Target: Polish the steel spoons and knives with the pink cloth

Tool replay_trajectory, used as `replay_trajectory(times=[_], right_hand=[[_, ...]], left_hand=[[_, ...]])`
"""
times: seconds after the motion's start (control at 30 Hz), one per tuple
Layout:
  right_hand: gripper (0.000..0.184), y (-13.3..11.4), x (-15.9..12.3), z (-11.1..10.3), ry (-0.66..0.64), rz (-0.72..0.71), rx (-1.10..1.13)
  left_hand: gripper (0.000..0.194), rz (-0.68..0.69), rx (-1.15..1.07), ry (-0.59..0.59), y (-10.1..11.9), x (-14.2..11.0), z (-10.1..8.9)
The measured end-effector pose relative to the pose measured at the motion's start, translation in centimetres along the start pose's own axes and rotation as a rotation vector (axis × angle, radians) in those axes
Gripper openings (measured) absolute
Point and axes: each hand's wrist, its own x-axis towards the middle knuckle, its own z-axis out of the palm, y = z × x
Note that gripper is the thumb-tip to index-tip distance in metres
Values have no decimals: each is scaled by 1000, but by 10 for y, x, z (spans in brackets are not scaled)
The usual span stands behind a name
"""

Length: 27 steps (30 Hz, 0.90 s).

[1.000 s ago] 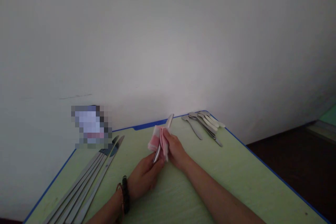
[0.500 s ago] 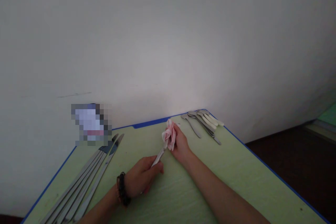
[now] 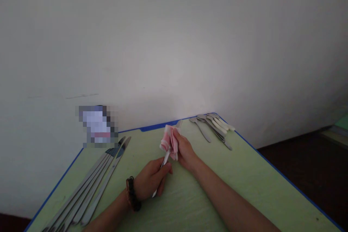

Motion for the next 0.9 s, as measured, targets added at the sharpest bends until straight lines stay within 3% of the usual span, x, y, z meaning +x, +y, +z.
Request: replay_trajectory(times=[0.2,0.33,0.47,0.6,0.7,0.8,0.9], right_hand=[[43,5,4,-2,31,54,31],[38,4,8,-4,10,70,223],[26,-3,10,-4,52,40,434],[23,-6,10,-3,97,-13,482],[28,-3,5,-2,30,20,354],[38,5,-3,-2,-183,103,39],[41,11,-5,-2,-269,104,-157]], left_hand=[[33,-8,34,-2,2,1,1],[31,22,31,7,6,1,-1],[31,20,-31,-72,11,-1,-9],[32,37,-108,-144,11,-6,-16],[33,58,-172,-104,7,-6,-14],[37,81,-256,-24,0,-1,-10],[42,87,-295,1,-3,5,-8]])
